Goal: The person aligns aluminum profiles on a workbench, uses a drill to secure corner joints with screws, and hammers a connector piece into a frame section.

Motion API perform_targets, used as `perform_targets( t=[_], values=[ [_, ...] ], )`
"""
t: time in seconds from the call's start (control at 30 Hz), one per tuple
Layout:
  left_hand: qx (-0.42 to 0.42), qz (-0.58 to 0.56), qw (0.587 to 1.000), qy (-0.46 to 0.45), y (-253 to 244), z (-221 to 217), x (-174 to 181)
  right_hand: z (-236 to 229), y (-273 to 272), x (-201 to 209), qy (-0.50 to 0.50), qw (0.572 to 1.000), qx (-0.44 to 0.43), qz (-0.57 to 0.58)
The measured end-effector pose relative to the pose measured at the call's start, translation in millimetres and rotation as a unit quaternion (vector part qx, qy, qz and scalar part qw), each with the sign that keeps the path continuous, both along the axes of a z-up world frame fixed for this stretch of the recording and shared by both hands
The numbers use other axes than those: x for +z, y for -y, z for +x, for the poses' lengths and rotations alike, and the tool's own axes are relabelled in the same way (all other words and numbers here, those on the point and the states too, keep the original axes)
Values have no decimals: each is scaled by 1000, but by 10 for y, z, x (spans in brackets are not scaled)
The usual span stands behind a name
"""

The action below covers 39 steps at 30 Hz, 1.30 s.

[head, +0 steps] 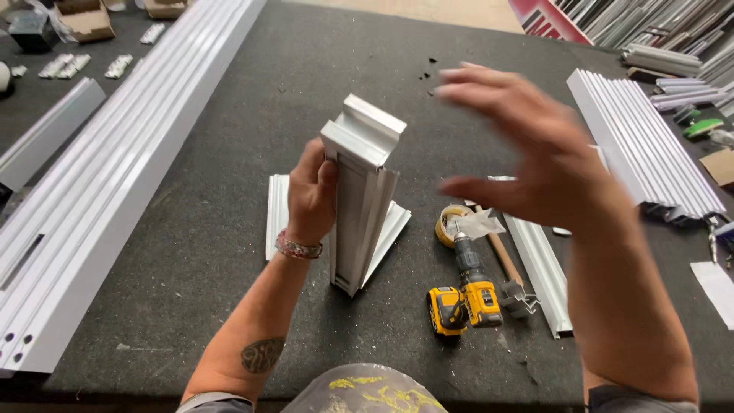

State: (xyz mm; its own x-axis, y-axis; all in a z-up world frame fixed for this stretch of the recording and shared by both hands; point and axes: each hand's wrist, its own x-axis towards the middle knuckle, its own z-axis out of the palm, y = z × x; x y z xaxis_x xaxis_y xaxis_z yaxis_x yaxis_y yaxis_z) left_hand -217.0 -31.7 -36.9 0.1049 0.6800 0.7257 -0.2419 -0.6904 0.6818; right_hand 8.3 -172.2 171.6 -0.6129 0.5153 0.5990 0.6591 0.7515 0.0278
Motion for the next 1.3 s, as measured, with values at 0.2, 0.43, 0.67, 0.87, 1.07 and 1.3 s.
perform_targets(
  t=[0.2,0.43,0.67,0.87,1.07,1.3],
  values=[
    [-8,0,1000,12,-151,46,18,-654,-737,-95,98,989,86,-74],
    [-17,2,986,166,284,111,145,-725,-419,-1200,-325,933,-41,-148],
    [-172,-93,956,219,556,-154,-100,-889,-427,-2039,-387,907,-88,-141],
    [-27,-9,999,-37,704,-891,401,-1075,-417,-2162,-415,903,-72,-78],
    [4,-26,985,-173,1062,-770,449,-1890,-3,-1938,-538,832,-124,-55],
    [4,-26,1000,12,494,-922,137,-1812,-70,-1901,-482,843,154,-185]
  ],
)
